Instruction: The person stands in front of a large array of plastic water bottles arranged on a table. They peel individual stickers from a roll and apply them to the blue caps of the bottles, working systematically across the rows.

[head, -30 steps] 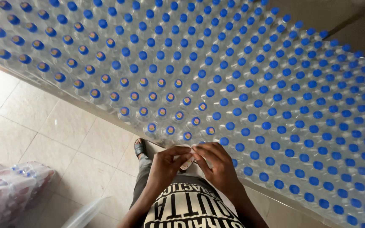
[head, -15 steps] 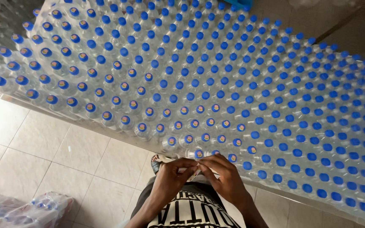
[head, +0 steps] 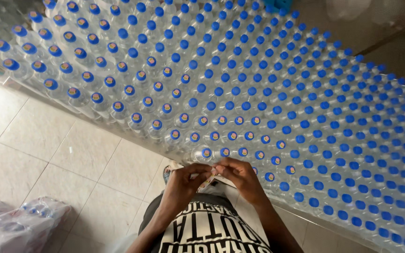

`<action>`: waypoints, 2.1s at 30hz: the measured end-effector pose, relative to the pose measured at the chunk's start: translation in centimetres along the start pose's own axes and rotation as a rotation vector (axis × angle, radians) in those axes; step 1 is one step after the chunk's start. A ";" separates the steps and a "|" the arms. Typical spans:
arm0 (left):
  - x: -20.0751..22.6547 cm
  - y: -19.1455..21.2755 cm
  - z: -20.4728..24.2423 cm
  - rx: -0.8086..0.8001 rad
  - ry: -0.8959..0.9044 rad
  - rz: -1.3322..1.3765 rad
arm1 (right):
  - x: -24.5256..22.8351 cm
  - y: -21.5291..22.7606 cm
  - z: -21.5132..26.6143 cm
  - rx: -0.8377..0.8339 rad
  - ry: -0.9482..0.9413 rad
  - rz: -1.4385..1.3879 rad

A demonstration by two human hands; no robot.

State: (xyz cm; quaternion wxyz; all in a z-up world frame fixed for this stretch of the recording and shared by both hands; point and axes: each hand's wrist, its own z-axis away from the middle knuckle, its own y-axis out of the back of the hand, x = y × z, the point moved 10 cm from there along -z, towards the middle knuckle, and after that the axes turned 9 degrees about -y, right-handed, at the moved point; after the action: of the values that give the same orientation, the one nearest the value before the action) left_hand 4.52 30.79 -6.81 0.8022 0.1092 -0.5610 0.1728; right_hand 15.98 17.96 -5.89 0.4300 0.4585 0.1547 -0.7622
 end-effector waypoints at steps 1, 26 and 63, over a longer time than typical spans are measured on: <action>-0.9 0.0 0.1 0.007 0.013 0.004 | -0.5 -0.4 0.1 -0.011 -0.011 0.000; -1.1 3.1 0.8 0.202 -0.232 0.125 | -7.2 -2.6 0.5 0.104 0.536 0.363; -3.5 6.8 -0.1 0.245 0.003 0.183 | -4.9 2.9 -17.3 0.267 0.757 0.817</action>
State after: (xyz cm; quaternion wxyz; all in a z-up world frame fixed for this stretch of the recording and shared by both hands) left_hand 0.81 36.51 -10.23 0.7645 0.1544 -0.5423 0.3123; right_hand 29.10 29.67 -10.54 0.5426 0.7724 0.0107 -0.3299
